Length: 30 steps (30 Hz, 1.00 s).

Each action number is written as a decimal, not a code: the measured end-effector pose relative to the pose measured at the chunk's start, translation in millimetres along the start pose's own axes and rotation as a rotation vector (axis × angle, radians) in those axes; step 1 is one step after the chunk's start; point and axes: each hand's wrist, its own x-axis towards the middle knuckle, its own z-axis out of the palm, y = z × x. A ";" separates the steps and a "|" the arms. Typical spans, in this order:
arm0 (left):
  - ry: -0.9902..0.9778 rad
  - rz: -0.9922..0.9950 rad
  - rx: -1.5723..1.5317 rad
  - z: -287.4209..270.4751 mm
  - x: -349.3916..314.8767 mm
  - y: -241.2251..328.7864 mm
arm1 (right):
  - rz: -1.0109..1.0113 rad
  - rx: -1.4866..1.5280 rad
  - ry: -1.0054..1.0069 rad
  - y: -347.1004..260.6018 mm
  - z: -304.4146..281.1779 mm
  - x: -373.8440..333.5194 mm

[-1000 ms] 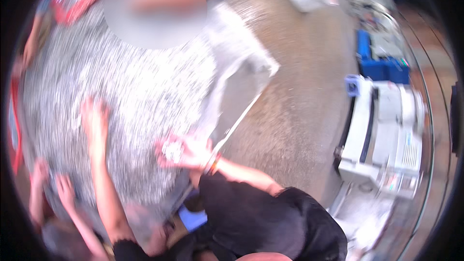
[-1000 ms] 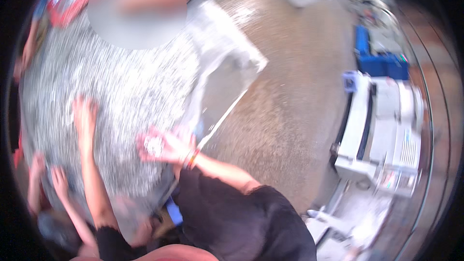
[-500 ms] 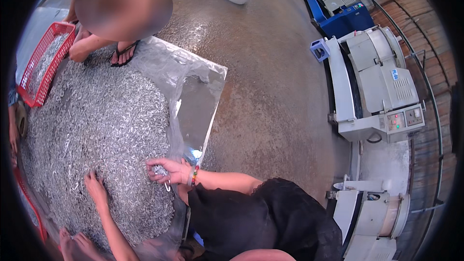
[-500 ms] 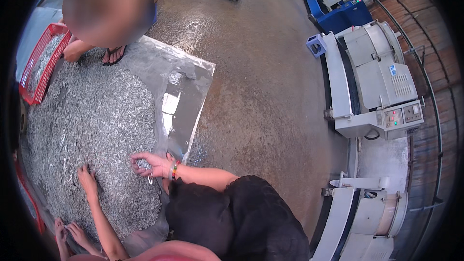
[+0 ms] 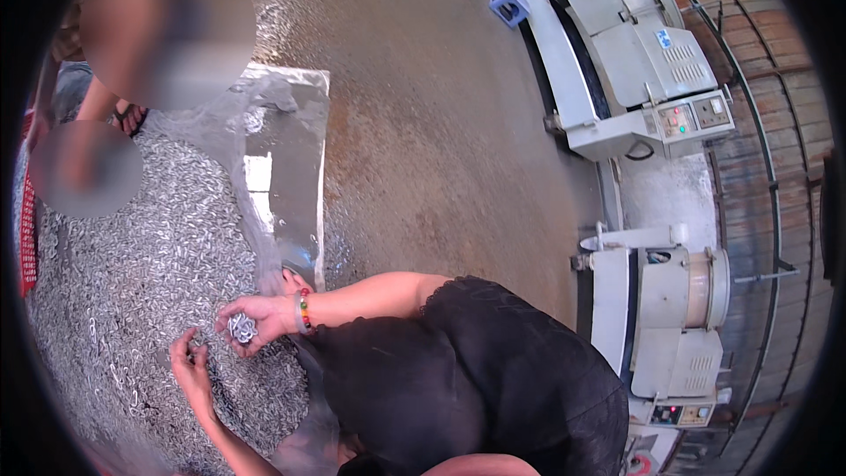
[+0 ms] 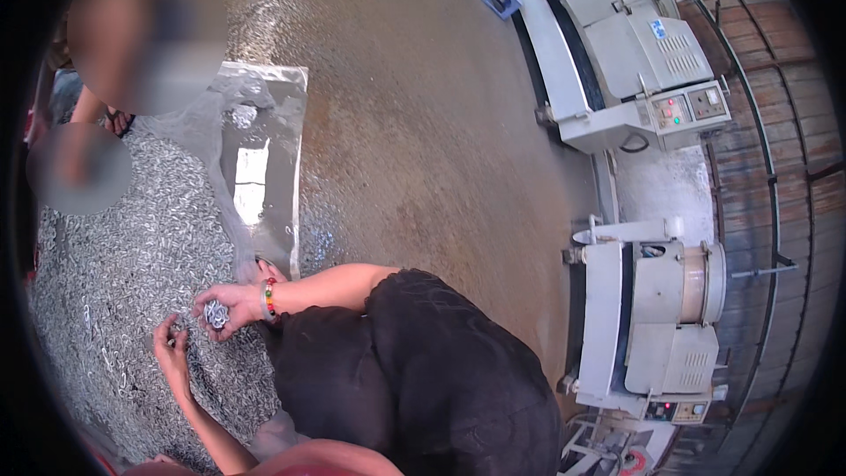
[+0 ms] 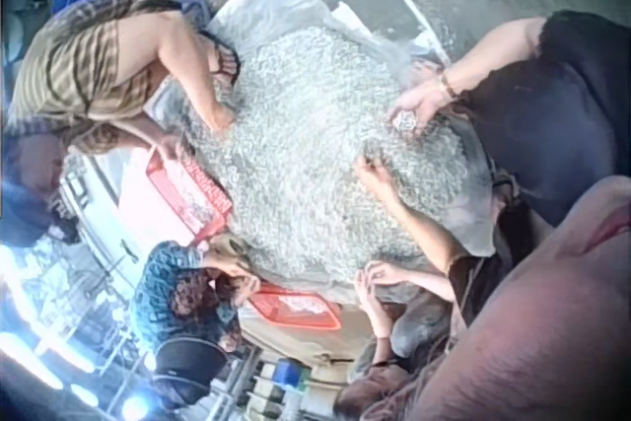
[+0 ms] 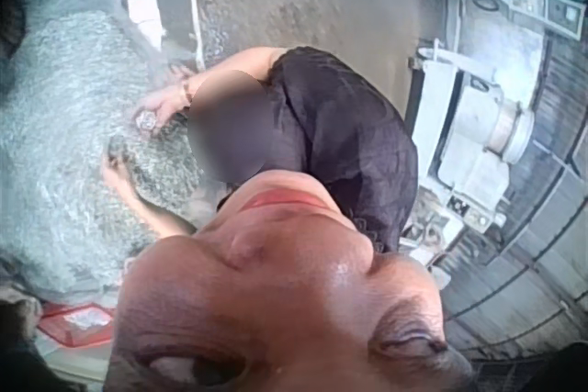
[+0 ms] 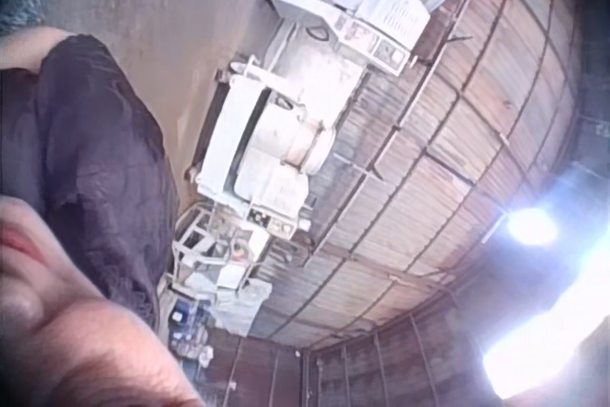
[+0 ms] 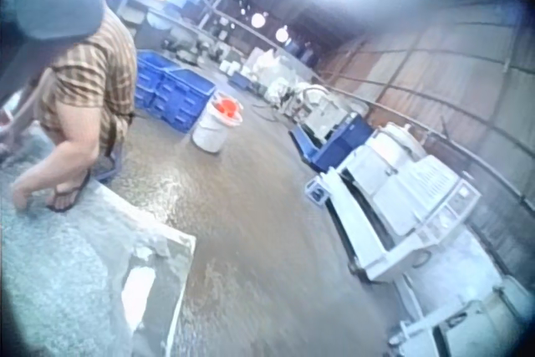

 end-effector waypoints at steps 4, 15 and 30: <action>0.032 -0.078 -0.041 -13.2 -10.4 4.3 | 0.075 -0.050 -0.113 2.6 -19.6 16.5; 0.147 -0.111 0.577 -13.5 -27.5 9.3 | -0.025 -0.541 -0.177 11.3 -2.0 -16.7; 0.389 0.368 0.272 0.1 15.4 114.0 | -0.144 -0.067 -0.340 -58.4 -6.9 14.2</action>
